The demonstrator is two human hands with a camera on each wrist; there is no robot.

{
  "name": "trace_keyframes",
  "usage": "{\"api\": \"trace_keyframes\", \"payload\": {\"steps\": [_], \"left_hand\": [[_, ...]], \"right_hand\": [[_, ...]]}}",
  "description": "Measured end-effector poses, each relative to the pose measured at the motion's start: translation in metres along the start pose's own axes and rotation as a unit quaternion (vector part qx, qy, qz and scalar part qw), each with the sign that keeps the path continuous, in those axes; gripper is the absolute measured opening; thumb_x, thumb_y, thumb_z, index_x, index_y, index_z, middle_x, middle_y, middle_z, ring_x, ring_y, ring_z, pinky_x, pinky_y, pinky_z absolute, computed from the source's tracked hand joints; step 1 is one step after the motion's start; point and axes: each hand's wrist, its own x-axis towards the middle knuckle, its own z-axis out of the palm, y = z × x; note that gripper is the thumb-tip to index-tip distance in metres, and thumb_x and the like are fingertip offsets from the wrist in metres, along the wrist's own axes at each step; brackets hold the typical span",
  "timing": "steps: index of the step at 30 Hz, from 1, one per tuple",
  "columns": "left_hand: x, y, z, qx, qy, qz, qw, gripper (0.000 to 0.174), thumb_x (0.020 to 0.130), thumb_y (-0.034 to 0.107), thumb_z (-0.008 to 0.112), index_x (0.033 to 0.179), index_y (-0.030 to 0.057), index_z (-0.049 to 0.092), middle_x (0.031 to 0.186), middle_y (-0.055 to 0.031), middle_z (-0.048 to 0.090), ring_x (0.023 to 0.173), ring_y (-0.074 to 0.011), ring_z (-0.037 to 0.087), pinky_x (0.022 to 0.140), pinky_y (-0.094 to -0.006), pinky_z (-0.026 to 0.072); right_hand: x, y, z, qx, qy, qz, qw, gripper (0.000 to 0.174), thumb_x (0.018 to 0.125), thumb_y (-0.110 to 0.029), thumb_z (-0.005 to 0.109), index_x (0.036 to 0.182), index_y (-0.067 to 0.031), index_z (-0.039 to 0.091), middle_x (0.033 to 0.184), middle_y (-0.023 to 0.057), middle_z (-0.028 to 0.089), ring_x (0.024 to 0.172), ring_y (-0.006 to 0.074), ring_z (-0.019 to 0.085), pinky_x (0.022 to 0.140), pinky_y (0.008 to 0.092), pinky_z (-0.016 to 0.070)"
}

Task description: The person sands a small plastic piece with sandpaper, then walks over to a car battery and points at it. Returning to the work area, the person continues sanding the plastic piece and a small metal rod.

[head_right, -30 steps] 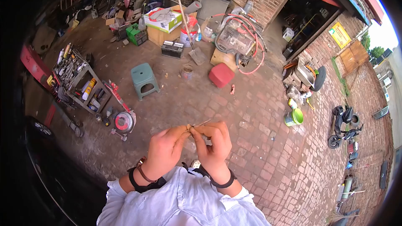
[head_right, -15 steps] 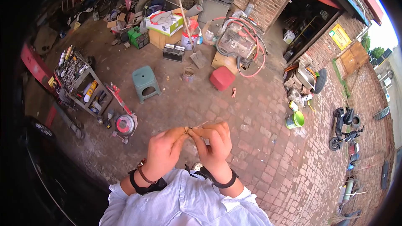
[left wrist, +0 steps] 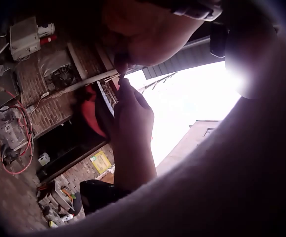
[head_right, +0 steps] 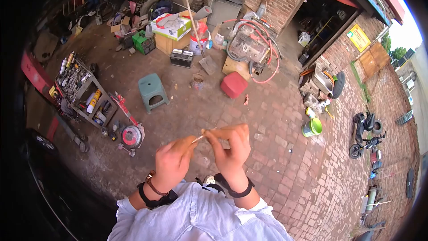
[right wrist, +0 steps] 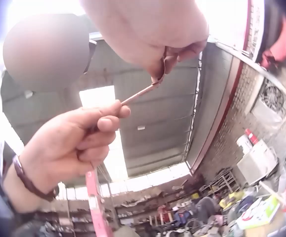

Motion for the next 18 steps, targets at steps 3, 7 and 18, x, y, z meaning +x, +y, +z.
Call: {"api": "trace_keyframes", "payload": {"steps": [3,7,18], "left_hand": [[0.001,-0.002,0.001,0.014,-0.01,-0.01,1.0,0.019,0.079,0.0,0.061,0.098,0.0019,0.064,0.074,-0.0134,0.062,0.063,-0.0308,0.062,0.055,-0.0367,0.0483],[0.002,-0.003,0.002,0.012,-0.003,-0.001,1.0,0.02,0.078,0.0,0.06,0.098,0.0018,0.064,0.075,-0.0133,0.063,0.063,-0.0311,0.062,0.055,-0.0368,0.0485],[0.004,-0.009,0.0,-0.143,0.01,-0.086,0.986,0.01,0.091,0.006,0.056,0.09,-0.0009,0.063,0.058,-0.0065,0.056,0.05,-0.0128,0.055,0.049,-0.0263,0.0408]], "right_hand": [[0.005,0.007,-0.002,-0.041,0.008,-0.003,0.999,0.024,0.061,0.0,0.082,0.077,-0.006,0.065,0.072,0.0049,0.059,0.069,0.0216,0.052,0.063,0.0318,0.0399],[0.003,0.003,0.003,-0.003,-0.002,0.001,1.0,0.021,0.063,0.001,0.08,0.075,-0.0063,0.065,0.071,0.0039,0.059,0.068,0.0205,0.052,0.061,0.0314,0.0378],[0.005,0.011,-0.009,0.089,0.137,0.157,0.974,0.023,0.07,0.003,0.075,0.079,-0.0059,0.056,0.072,0.0042,0.058,0.07,0.0166,0.051,0.062,0.0302,0.0378]]}}
